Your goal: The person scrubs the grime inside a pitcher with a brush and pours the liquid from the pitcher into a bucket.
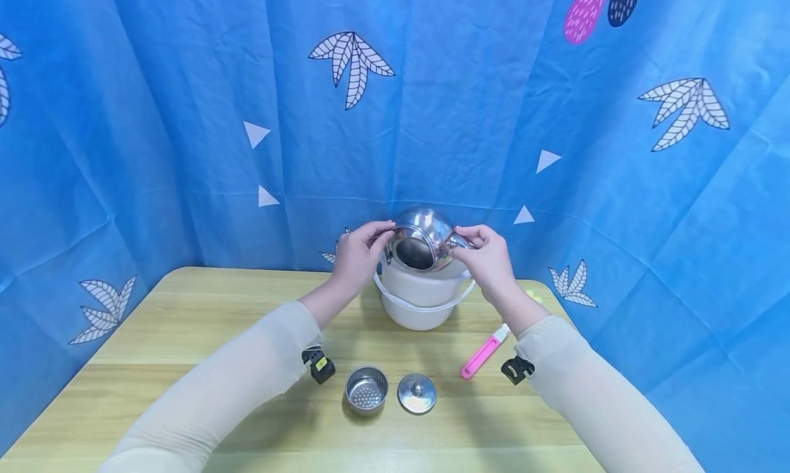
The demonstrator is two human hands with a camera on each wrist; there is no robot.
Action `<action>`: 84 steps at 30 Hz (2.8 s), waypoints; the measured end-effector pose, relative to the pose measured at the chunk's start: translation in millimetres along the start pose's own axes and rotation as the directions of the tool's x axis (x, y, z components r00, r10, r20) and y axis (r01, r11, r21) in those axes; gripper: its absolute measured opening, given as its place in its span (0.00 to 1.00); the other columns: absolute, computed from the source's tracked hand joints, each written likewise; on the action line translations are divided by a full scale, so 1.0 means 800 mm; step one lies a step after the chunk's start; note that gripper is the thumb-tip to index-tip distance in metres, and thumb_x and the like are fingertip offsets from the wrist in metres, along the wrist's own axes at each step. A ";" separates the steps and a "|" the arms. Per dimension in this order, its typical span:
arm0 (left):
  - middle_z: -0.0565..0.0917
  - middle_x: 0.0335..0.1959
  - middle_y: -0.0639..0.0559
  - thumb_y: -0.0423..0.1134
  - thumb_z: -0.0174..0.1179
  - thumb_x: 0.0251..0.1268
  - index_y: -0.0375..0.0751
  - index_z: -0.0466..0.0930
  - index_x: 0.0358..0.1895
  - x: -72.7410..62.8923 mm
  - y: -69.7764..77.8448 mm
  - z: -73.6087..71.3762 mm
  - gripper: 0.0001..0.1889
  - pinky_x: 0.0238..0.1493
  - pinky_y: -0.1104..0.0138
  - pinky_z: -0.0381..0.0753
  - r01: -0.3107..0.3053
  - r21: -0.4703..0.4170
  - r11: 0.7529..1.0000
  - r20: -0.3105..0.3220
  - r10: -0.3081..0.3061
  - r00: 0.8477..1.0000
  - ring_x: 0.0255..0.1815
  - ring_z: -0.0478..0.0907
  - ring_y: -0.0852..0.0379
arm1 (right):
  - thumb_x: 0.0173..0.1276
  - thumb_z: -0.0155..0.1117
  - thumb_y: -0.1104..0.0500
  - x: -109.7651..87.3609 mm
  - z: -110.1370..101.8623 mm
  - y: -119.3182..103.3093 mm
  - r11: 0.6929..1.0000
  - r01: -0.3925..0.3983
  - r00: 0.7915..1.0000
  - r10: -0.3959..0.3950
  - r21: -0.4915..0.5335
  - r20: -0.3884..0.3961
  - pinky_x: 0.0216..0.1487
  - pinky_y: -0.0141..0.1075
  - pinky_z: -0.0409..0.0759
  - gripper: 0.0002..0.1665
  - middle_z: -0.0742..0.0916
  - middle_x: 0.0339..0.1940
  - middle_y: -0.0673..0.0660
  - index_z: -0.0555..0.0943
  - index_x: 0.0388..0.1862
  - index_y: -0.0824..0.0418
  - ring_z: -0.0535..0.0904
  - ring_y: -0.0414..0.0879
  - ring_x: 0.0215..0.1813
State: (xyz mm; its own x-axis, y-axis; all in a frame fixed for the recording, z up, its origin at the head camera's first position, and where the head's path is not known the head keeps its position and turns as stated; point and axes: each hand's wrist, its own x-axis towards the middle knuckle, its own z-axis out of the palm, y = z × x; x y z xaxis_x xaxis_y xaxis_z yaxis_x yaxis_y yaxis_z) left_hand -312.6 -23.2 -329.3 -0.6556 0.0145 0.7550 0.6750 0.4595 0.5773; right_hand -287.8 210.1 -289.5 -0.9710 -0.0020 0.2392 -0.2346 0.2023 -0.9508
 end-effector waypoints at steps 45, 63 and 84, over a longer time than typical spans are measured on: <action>0.90 0.43 0.51 0.39 0.62 0.72 0.42 0.89 0.48 0.015 0.037 -0.054 0.09 0.38 0.64 0.84 -0.012 0.136 0.991 0.047 0.006 0.999 0.38 0.86 0.58 | 0.67 0.62 0.73 -0.011 0.010 -0.030 0.989 -0.045 0.991 0.026 0.140 0.132 0.51 0.27 0.82 0.21 0.90 0.35 0.45 0.73 0.58 0.74 0.87 0.36 0.41; 0.90 0.41 0.50 0.38 0.62 0.72 0.42 0.89 0.48 0.010 0.044 -0.083 0.09 0.40 0.63 0.85 -0.028 0.203 0.979 0.072 0.013 0.997 0.37 0.86 0.57 | 0.65 0.59 0.76 -0.014 0.030 -0.027 0.970 -0.116 0.980 0.077 0.214 0.181 0.56 0.32 0.81 0.16 0.89 0.37 0.45 0.75 0.51 0.67 0.86 0.38 0.43; 0.90 0.41 0.51 0.40 0.62 0.72 0.44 0.89 0.48 -0.008 0.033 -0.113 0.09 0.40 0.60 0.85 -0.029 0.282 0.959 0.099 0.001 0.995 0.38 0.87 0.55 | 0.65 0.60 0.74 -0.020 0.061 -0.018 0.966 -0.164 0.969 0.119 0.200 0.217 0.58 0.35 0.81 0.17 0.89 0.39 0.49 0.75 0.53 0.68 0.86 0.40 0.44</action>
State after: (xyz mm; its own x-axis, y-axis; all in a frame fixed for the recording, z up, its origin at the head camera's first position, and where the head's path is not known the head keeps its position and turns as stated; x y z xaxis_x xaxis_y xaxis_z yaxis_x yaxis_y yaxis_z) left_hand -259.6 -91.3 -290.7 -0.6854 0.1028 0.7209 0.5708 0.6906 0.4441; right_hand -271.3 159.4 -289.2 -0.9788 -0.1904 0.0757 -0.0771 -0.0001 -0.9970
